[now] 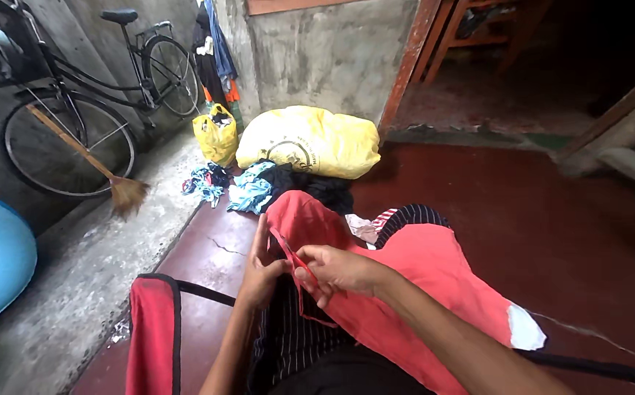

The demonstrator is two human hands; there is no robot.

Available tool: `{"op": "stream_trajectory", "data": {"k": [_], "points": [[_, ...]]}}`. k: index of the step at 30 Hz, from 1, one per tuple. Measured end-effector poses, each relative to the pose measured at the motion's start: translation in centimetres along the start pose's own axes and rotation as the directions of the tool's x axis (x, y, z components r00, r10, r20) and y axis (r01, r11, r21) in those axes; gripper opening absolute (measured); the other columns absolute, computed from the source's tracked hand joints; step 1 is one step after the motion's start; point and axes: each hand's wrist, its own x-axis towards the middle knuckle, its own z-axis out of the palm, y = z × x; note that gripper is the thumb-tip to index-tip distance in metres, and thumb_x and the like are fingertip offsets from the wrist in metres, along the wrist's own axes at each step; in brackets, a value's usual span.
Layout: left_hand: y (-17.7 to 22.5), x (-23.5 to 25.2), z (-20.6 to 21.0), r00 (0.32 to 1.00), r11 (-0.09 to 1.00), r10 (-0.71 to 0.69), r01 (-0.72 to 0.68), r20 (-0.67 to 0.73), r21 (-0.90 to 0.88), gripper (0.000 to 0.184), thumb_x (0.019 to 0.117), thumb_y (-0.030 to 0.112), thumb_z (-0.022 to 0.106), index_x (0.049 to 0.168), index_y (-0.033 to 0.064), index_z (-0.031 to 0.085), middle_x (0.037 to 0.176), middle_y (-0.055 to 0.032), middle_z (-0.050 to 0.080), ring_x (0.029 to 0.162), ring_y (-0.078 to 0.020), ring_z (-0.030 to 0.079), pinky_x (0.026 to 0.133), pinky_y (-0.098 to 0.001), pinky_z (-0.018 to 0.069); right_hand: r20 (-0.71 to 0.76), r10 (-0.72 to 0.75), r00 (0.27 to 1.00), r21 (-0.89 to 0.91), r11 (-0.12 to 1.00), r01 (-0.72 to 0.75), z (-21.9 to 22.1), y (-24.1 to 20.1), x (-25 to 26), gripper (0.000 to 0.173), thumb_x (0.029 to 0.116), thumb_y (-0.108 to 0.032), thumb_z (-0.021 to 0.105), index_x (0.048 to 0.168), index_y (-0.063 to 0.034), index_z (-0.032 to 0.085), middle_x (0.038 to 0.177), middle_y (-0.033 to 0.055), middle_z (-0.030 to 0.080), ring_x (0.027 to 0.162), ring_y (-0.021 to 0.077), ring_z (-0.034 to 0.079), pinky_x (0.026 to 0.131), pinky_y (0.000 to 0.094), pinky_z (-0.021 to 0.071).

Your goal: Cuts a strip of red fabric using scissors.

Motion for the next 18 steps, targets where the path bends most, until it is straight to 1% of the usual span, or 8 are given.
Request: {"op": "stream_trajectory", "data": {"k": [3,6,8,9,11,13,15,18], "points": [[-0.3,1.1,-0.5,0.997,0.998,0.029,-0.025,-0.067,0.051,0.097,0.0799,0.002,0.066,0.163,0.0243,0.022,0.157,-0.0074,0.040,0.124,-0.0234,0.059,0.093,-0.0439,0.0563,-0.008,0.018,1.000,-0.016,1.000,-0.018,-0.1,0.0,0.1,0.024,0.1056,-0.020,0.057,0.126,-0.0090,0.051,0.082,0.0028,0.061,0.067,0.0109,0.064,0.063,0.0293,0.0583],[-0.2,1.6,-1.2,0.991,0.992,0.033,-0.017,-0.127,0.122,0.080,0.0881,0.005,0.062,0.160,0.0228,0.032,0.147,-0.0082,0.053,0.111,-0.0205,0.065,0.088,-0.0403,0.0572,-0.023,0.029,0.999,-0.063,0.998,-0.030,0.0,-0.3,0.2,0.024,0.1052,-0.021,0.058,0.125,-0.0092,0.052,0.083,0.0030,0.061,0.068,0.0111,0.064,0.063,0.0287,0.0577],[0.2,1.7,-1.6,0.986,0.989,0.031,-0.007,-0.161,0.145,0.074,0.0908,0.007,0.060,0.159,0.0219,0.036,0.143,-0.0077,0.057,0.104,-0.0174,0.065,0.085,-0.0365,0.0568,-0.027,0.037,0.999,-0.092,0.995,-0.040,0.0,-0.4,0.4,0.025,0.1050,-0.020,0.059,0.126,-0.0093,0.051,0.083,0.0030,0.061,0.068,0.0111,0.064,0.063,0.0286,0.0576],[0.3,1.7,-1.7,0.983,0.988,0.036,-0.008,-0.182,0.155,0.071,0.0916,0.007,0.060,0.158,0.0213,0.038,0.137,-0.0079,0.059,0.095,-0.0153,0.065,0.079,-0.0335,0.0560,-0.030,0.043,0.999,-0.108,0.993,-0.046,0.1,-0.4,0.5,0.026,0.1050,-0.021,0.059,0.127,-0.0091,0.051,0.083,0.0033,0.061,0.068,0.0111,0.064,0.063,0.0285,0.0575],[0.7,1.8,-2.1,0.980,0.985,0.046,-0.012,-0.195,0.170,0.070,0.0928,0.007,0.063,0.157,0.0210,0.040,0.132,-0.0078,0.062,0.087,-0.0139,0.065,0.075,-0.0317,0.0562,-0.045,0.054,0.998,-0.152,0.987,-0.060,0.2,-0.6,0.7,0.030,0.1051,-0.021,0.059,0.130,-0.0085,0.050,0.083,0.0037,0.061,0.066,0.0108,0.063,0.062,0.0282,0.0567],[0.9,1.9,-2.3,0.979,0.986,0.050,-0.017,-0.197,0.166,0.072,0.0917,0.003,0.066,0.157,0.0206,0.041,0.132,-0.0080,0.062,0.084,-0.0143,0.066,0.075,-0.0322,0.0578,-0.058,0.060,0.997,-0.208,0.976,-0.070,0.4,-0.7,1.0,0.032,0.1052,-0.023,0.059,0.131,-0.0082,0.049,0.083,0.0039,0.061,0.065,0.0105,0.062,0.061,0.0279,0.0557],[1.0,2.1,-2.3,0.978,0.986,0.048,-0.014,-0.204,0.165,0.075,0.0897,0.000,0.069,0.156,0.0210,0.042,0.131,-0.0084,0.063,0.083,-0.0148,0.067,0.073,-0.0327,0.0586,-0.072,0.066,0.995,-0.253,0.964,-0.082,0.4,-0.9,1.2,0.032,0.1049,-0.025,0.060,0.131,-0.0078,0.050,0.084,0.0049,0.062,0.065,0.0116,0.063,0.062,0.0292,0.0563],[1.0,2.2,-2.4,0.976,0.984,0.054,-0.016,-0.213,0.178,0.076,0.0875,-0.001,0.070,0.155,0.0214,0.043,0.139,-0.0074,0.059,0.087,-0.0157,0.067,0.073,-0.0339,0.0588,-0.077,0.073,0.994,-0.297,0.950,-0.092,0.3,-1.3,1.5,0.033,0.1047,-0.026,0.060,0.131,-0.0087,0.051,0.088,0.0068,0.063,0.066,0.0127,0.063,0.061,0.0304,0.0559]]}}
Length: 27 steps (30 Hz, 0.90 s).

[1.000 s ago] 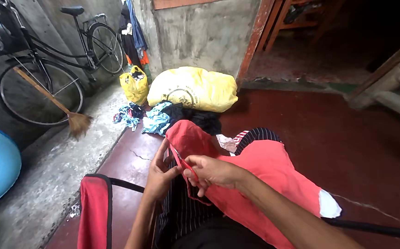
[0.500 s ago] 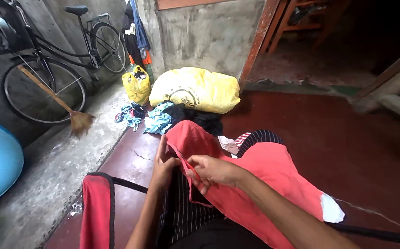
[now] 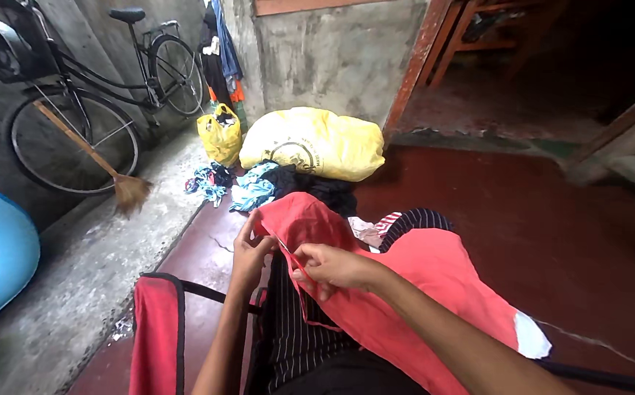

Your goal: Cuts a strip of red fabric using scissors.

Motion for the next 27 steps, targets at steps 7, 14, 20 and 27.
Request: {"op": "stream_trajectory", "data": {"k": [7,14,20,27], "points": [[0.3,0.2,-0.2,1.000,0.999,-0.008,0.009,0.030,-0.032,0.083,0.0827,0.001,0.073,0.156,0.0222,0.042,0.147,-0.0075,0.052,0.100,-0.0187,0.066,0.075,-0.0362,0.0593,0.057,0.003,0.998,0.049,0.999,-0.006,-0.4,-0.8,0.6,0.039,0.1061,-0.031,0.057,0.137,-0.0105,0.045,0.093,0.0071,0.061,0.067,0.0124,0.061,0.063,0.0322,0.0564],[0.3,0.7,-0.9,0.999,0.994,0.007,-0.002,0.053,-0.107,0.083,0.0816,0.000,0.073,0.156,0.0210,0.042,0.143,-0.0085,0.055,0.089,-0.0167,0.066,0.069,-0.0337,0.0589,0.082,-0.072,0.994,0.150,0.987,0.059,-0.4,-0.2,1.2,0.028,0.1068,-0.023,0.055,0.131,-0.0092,0.050,0.086,0.0045,0.061,0.068,0.0117,0.063,0.065,0.0298,0.0571],[0.6,0.4,-0.7,0.997,0.991,-0.009,0.019,0.075,-0.136,0.083,0.0822,-0.002,0.071,0.156,0.0207,0.041,0.143,-0.0095,0.054,0.088,-0.0178,0.067,0.071,-0.0351,0.0599,0.101,-0.068,0.992,0.134,0.989,0.054,-0.9,-0.9,1.7,0.034,0.1060,-0.031,0.056,0.134,-0.0124,0.050,0.086,0.0054,0.060,0.064,0.0118,0.059,0.061,0.0302,0.0546],[0.6,0.2,-0.9,0.997,0.988,-0.015,0.026,0.074,-0.153,0.085,0.0825,-0.004,0.071,0.157,0.0210,0.040,0.147,-0.0099,0.051,0.089,-0.0194,0.069,0.074,-0.0377,0.0611,0.103,-0.140,0.985,0.163,0.979,0.122,-1.1,-0.3,2.3,0.026,0.1053,-0.023,0.057,0.128,-0.0107,0.055,0.082,0.0018,0.061,0.062,0.0058,0.055,0.057,0.0217,0.0470]]}}
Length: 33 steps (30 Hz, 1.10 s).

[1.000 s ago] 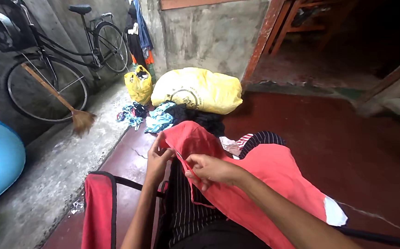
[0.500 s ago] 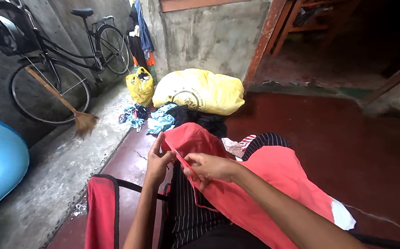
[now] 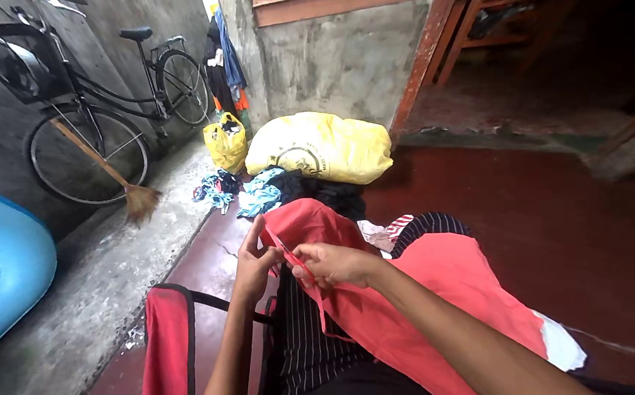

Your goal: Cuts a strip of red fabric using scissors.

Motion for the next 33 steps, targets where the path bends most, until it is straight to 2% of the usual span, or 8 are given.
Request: {"op": "stream_trajectory", "data": {"k": [4,10,15,18,23,26,29,33], "points": [[0.2,-0.5,0.4,1.000,0.999,0.003,-0.003,-0.004,0.033,0.084,0.0823,-0.004,0.071,0.157,0.0211,0.041,0.146,-0.0074,0.053,0.088,-0.0168,0.068,0.074,-0.0346,0.0601,-0.007,0.037,0.999,-0.020,0.999,-0.037,0.2,-1.2,-0.1,0.033,0.1070,-0.029,0.054,0.135,-0.0115,0.050,0.087,0.0047,0.063,0.064,0.0101,0.060,0.062,0.0277,0.0540],[0.2,-0.4,0.3,1.000,1.000,0.007,-0.008,0.020,0.022,0.090,0.0817,-0.004,0.072,0.159,0.0221,0.034,0.153,-0.0053,0.046,0.092,-0.0154,0.067,0.075,-0.0345,0.0600,-0.081,0.011,0.997,-0.024,1.000,-0.013,0.6,-0.7,0.3,0.034,0.1051,-0.023,0.059,0.134,-0.0088,0.051,0.087,0.0049,0.061,0.063,0.0095,0.056,0.060,0.0276,0.0523],[-0.6,0.6,-0.3,0.999,0.998,0.034,-0.034,-0.001,0.056,0.084,0.0873,0.013,0.073,0.160,0.0198,0.031,0.151,-0.0048,0.048,0.098,-0.0131,0.065,0.079,-0.0317,0.0580,-0.107,0.017,0.994,-0.071,0.997,-0.025,0.9,0.2,0.1,0.033,0.1052,-0.023,0.058,0.134,-0.0084,0.051,0.082,0.0050,0.061,0.061,0.0108,0.056,0.058,0.0282,0.0511],[-0.1,1.0,-0.3,0.998,0.988,0.043,-0.036,-0.045,0.149,0.074,0.0905,0.007,0.065,0.158,0.0198,0.037,0.149,-0.0051,0.050,0.092,-0.0128,0.065,0.076,-0.0311,0.0579,-0.160,0.040,0.986,-0.126,0.990,-0.061,1.1,0.6,0.1,0.034,0.1046,-0.024,0.060,0.134,-0.0097,0.051,0.086,0.0063,0.063,0.065,0.0125,0.061,0.059,0.0289,0.0526],[0.6,1.0,0.0,0.996,0.965,0.068,-0.051,-0.058,0.259,0.081,0.0870,-0.002,0.069,0.158,0.0220,0.037,0.143,-0.0069,0.055,0.093,-0.0157,0.067,0.075,-0.0342,0.0592,-0.238,0.054,0.970,-0.306,0.944,-0.127,1.8,0.0,0.1,0.035,0.1046,-0.028,0.060,0.134,-0.0115,0.051,0.088,0.0082,0.063,0.068,0.0151,0.061,0.059,0.0310,0.0515],[0.7,1.1,0.0,0.996,0.969,0.065,-0.050,-0.053,0.242,0.083,0.0852,-0.001,0.070,0.158,0.0233,0.039,0.141,-0.0073,0.057,0.086,-0.0158,0.067,0.068,-0.0332,0.0590,-0.253,0.067,0.965,-0.368,0.916,-0.160,1.9,-0.6,0.0,0.037,0.1046,-0.031,0.060,0.135,-0.0132,0.050,0.092,0.0101,0.064,0.072,0.0180,0.063,0.063,0.0348,0.0529],[0.8,1.1,0.0,0.998,0.976,0.058,-0.049,-0.035,0.212,0.082,0.0849,-0.001,0.071,0.157,0.0244,0.041,0.140,-0.0061,0.057,0.081,-0.0131,0.065,0.063,-0.0295,0.0568,-0.183,0.100,0.978,-0.283,0.947,-0.150,1.6,-1.0,-0.3,0.044,0.1042,-0.035,0.060,0.140,-0.0142,0.046,0.101,0.0110,0.063,0.078,0.0185,0.062,0.067,0.0360,0.0533],[0.8,1.0,0.1,0.998,0.987,0.052,-0.048,-0.022,0.151,0.082,0.0840,0.001,0.072,0.157,0.0244,0.041,0.143,-0.0060,0.056,0.085,-0.0133,0.066,0.065,-0.0303,0.0581,-0.081,0.047,0.996,-0.113,0.992,-0.056,0.7,-0.6,-0.5,0.036,0.1052,-0.030,0.059,0.135,-0.0135,0.049,0.095,0.0060,0.062,0.074,0.0126,0.062,0.065,0.0300,0.0544]]}}
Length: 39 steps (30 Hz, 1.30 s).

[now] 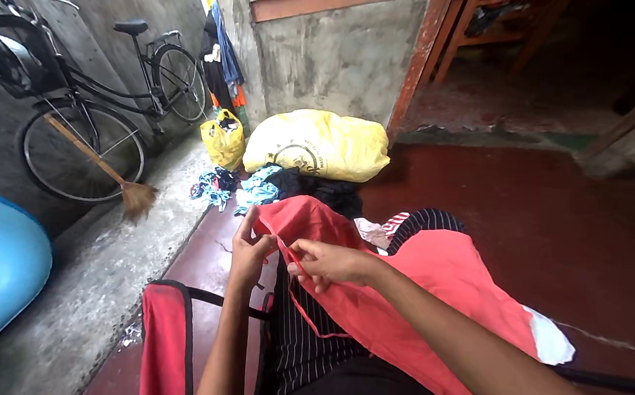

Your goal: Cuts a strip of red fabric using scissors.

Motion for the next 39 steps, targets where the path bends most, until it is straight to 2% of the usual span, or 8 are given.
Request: {"op": "stream_trajectory", "data": {"k": [7,15,21,25,29,32,34,39], "points": [[-0.2,0.0,0.2,1.000,0.996,0.018,-0.018,-0.002,-0.088,0.085,0.0814,-0.002,0.074,0.156,0.0213,0.042,0.145,-0.0054,0.054,0.091,-0.0139,0.068,0.071,-0.0312,0.0601,0.025,-0.039,0.999,0.113,0.993,0.036,-0.5,0.2,-0.1,0.027,0.1058,-0.020,0.057,0.131,-0.0092,0.051,0.085,0.0039,0.061,0.067,0.0108,0.062,0.063,0.0284,0.0564],[-0.3,-0.2,0.4,0.999,0.993,0.037,-0.036,0.006,-0.112,0.086,0.0807,-0.003,0.074,0.156,0.0186,0.040,0.149,-0.0059,0.051,0.100,-0.0157,0.067,0.079,-0.0343,0.0604,0.067,-0.053,0.996,0.113,0.993,0.045,-0.9,-0.6,0.7,0.031,0.1073,-0.028,0.053,0.133,-0.0115,0.050,0.086,0.0036,0.063,0.067,0.0099,0.061,0.063,0.0274,0.0545],[-0.4,-0.3,0.1,1.000,0.995,0.022,-0.023,-0.006,-0.102,0.089,0.0797,-0.005,0.072,0.158,0.0198,0.038,0.150,-0.0056,0.049,0.093,-0.0143,0.067,0.072,-0.0317,0.0593,0.042,-0.067,0.997,0.129,0.990,0.061,-0.8,-0.4,1.1,0.029,0.1068,-0.025,0.055,0.131,-0.0089,0.051,0.084,0.0043,0.061,0.066,0.0112,0.061,0.063,0.0287,0.0546],[-0.6,-0.5,0.0,0.999,0.996,0.028,-0.025,0.022,-0.091,0.099,0.0780,-0.004,0.073,0.161,0.0266,0.030,0.152,-0.0042,0.046,0.093,-0.0154,0.066,0.071,-0.0328,0.0593,0.040,-0.030,0.999,0.074,0.997,0.027,-1.1,-1.3,1.1,0.034,0.1074,-0.030,0.053,0.136,-0.0103,0.050,0.088,0.0058,0.063,0.068,0.0119,0.062,0.063,0.0298,0.0549],[-0.8,-0.5,-0.2,0.999,0.995,0.007,-0.004,0.037,-0.097,0.111,0.0773,-0.005,0.074,0.164,0.0301,0.014,0.153,-0.0053,0.043,0.079,-0.0140,0.064,0.066,-0.0323,0.0582,0.040,-0.055,0.998,0.055,0.997,0.053,-1.3,-0.6,1.5,0.032,0.1065,-0.023,0.055,0.134,-0.0076,0.051,0.086,0.0055,0.061,0.068,0.0121,0.060,0.064,0.0301,0.0547],[-1.3,-0.4,-0.3,0.999,0.997,-0.008,0.010,0.032,-0.082,0.115,0.0777,0.002,0.075,0.164,0.0329,0.006,0.155,-0.0054,0.040,0.088,-0.0142,0.064,0.069,-0.0324,0.0573,0.030,-0.069,0.997,0.057,0.996,0.067,-1.1,-0.1,1.5,0.029,0.1061,-0.021,0.056,0.131,-0.0072,0.053,0.084,0.0055,0.061,0.065,0.0119,0.060,0.062,0.0298,0.0540],[-1.5,-0.2,-0.2,1.000,0.993,-0.004,0.003,-0.006,-0.118,0.103,0.0830,0.005,0.073,0.164,0.0296,0.015,0.149,-0.0061,0.046,0.100,-0.0162,0.064,0.077,-0.0352,0.0584,0.034,-0.059,0.998,0.046,0.997,0.058,-0.9,0.0,1.4,0.028,0.1061,-0.021,0.056,0.131,-0.0076,0.053,0.084,0.0050,0.061,0.064,0.0110,0.058,0.061,0.0285,0.0524],[-1.3,1.3,0.5,0.988,0.991,-0.024,0.003,-0.151,-0.134,0.058,0.0962,0.007,0.053,0.153,0.0127,0.040,0.122,-0.0060,0.059,0.081,-0.0096,0.063,0.072,-0.0278,0.0567,0.009,-0.063,0.998,0.044,0.997,0.062,-0.6,0.6,1.1,0.028,0.1056,-0.021,0.057,0.130,-0.0074,0.053,0.083,0.0038,0.060,0.065,0.0102,0.058,0.062,0.0285,0.0533]]}}
